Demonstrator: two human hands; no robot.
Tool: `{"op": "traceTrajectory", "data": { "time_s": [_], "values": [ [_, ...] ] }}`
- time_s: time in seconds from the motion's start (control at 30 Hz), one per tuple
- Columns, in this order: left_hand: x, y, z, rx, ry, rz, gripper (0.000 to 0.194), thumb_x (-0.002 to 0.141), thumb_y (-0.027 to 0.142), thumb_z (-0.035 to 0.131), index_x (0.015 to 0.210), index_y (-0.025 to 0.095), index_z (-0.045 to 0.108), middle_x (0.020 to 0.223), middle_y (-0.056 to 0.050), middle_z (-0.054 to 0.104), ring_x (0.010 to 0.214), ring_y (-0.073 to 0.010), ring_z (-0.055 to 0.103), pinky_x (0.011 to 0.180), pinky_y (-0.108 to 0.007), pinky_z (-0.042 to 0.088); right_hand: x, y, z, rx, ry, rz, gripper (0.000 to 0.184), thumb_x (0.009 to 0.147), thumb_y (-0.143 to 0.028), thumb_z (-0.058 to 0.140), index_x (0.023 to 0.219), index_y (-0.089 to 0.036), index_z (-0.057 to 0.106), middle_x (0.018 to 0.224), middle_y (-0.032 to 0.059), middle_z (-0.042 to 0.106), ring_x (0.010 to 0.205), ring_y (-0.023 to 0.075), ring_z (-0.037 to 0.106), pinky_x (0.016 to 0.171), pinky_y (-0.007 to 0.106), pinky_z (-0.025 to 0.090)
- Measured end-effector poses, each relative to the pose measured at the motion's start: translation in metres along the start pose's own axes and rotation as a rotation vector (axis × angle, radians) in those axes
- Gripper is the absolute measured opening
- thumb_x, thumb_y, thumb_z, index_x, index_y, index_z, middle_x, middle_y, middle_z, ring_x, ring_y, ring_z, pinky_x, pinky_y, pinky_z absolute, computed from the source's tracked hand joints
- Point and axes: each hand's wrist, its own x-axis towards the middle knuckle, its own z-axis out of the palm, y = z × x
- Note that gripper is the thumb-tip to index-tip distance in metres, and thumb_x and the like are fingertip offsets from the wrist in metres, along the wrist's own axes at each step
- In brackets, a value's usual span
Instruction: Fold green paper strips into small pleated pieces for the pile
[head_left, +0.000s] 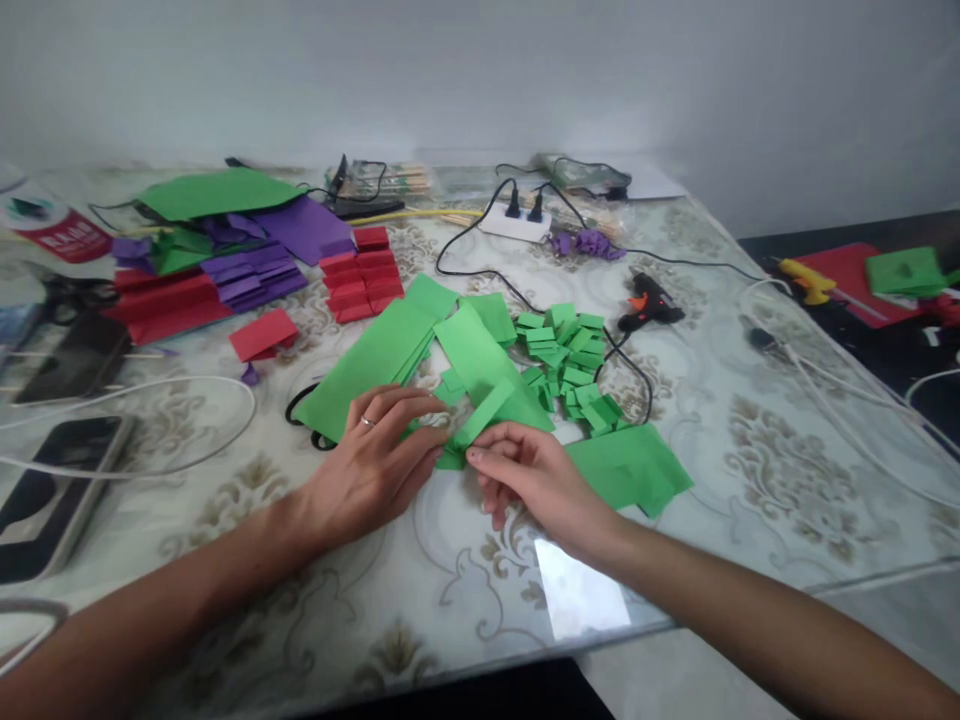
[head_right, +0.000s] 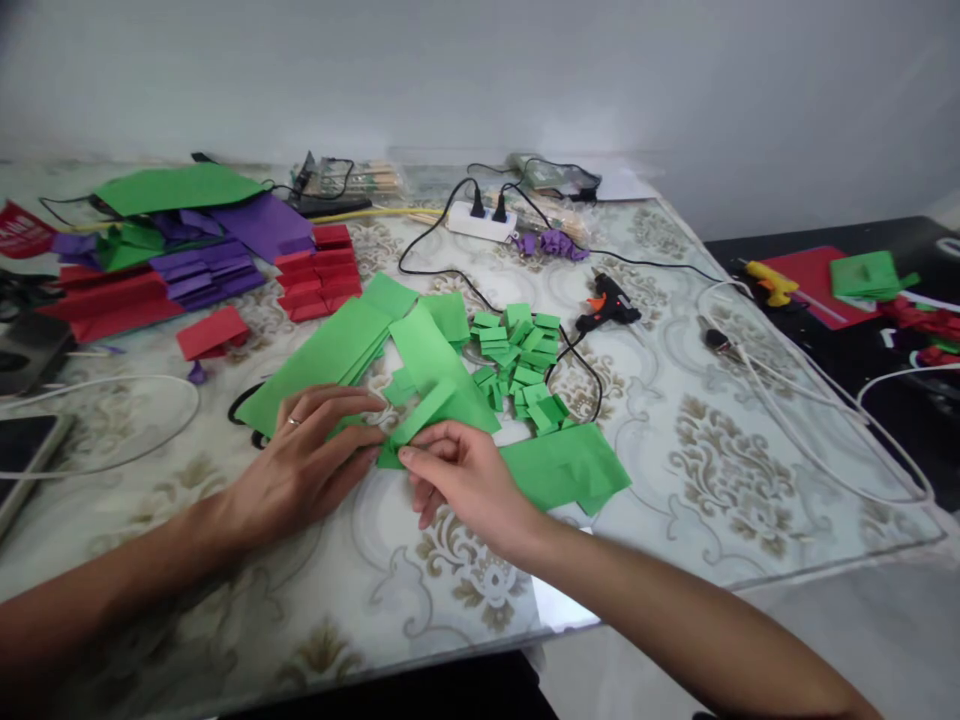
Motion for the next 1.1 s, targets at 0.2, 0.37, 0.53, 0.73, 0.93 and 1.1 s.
{"op": "traceTrajectory", "data": {
  "time_s": [0.2,0.37,0.53,0.73,0.93,1.1],
  "values": [
    [-0.002,0.003,-0.003,-0.101,0.002,0.073,0.019,0.098,0.005,0.057,0.108,0.020,0.064,0.113,-0.010,0.075,0.113,-0.0271,0.067,0.105,-0.049,0.048,-0.001,-0.001,0.000,0.002,-0.059,-0.025,0.041,0.070,-0.045,0.093,0.085,-0.016,0.068,0.062,-0.0057,0.065,0.041,0.0095,0.058,0.036,0.020,0.052],
    [-0.002,0.006,-0.006,-0.159,0.004,0.095,0.014,0.099,0.011,0.060,0.109,0.020,0.066,0.107,-0.008,0.077,0.106,-0.0253,0.070,0.103,-0.047,0.050,-0.004,-0.002,-0.001,-0.027,-0.130,-0.020,0.037,0.075,-0.045,0.089,0.074,-0.017,0.066,0.055,-0.0059,0.063,0.037,0.0079,0.053,0.034,0.018,0.047],
    [-0.002,0.007,-0.008,-0.215,0.003,0.110,0.013,0.101,0.012,0.058,0.108,0.020,0.066,0.102,-0.007,0.076,0.097,-0.0237,0.070,0.097,-0.044,0.052,-0.004,-0.004,-0.003,0.009,-0.222,0.036,0.037,0.080,-0.042,0.086,0.066,-0.017,0.063,0.049,-0.0061,0.060,0.037,0.0078,0.053,0.035,0.017,0.044],
    [-0.003,0.006,-0.008,-0.277,-0.025,0.103,0.017,0.098,0.008,0.056,0.106,0.020,0.064,0.102,-0.010,0.073,0.095,-0.0248,0.067,0.088,-0.042,0.052,-0.005,-0.009,-0.004,0.076,-0.275,0.054,0.036,0.080,-0.037,0.086,0.065,-0.018,0.060,0.048,-0.0082,0.056,0.034,0.0062,0.048,0.034,0.016,0.042],
    [-0.003,0.007,-0.008,-0.306,-0.028,0.066,0.019,0.096,0.007,0.055,0.105,0.022,0.063,0.102,-0.008,0.073,0.096,-0.0249,0.069,0.088,-0.043,0.053,-0.006,-0.011,-0.004,0.072,-0.264,0.050,0.036,0.079,-0.039,0.087,0.068,-0.019,0.059,0.044,-0.0111,0.052,0.032,0.0055,0.041,0.033,0.017,0.038],
    [-0.003,0.008,-0.007,-0.345,-0.009,0.053,0.022,0.097,0.005,0.058,0.110,0.022,0.060,0.099,-0.007,0.073,0.095,-0.0239,0.070,0.087,-0.041,0.055,-0.006,-0.006,-0.004,-0.059,-0.193,-0.072,0.033,0.078,-0.042,0.087,0.073,-0.019,0.063,0.047,-0.0098,0.053,0.037,0.0067,0.043,0.038,0.019,0.038]
  ]
}}
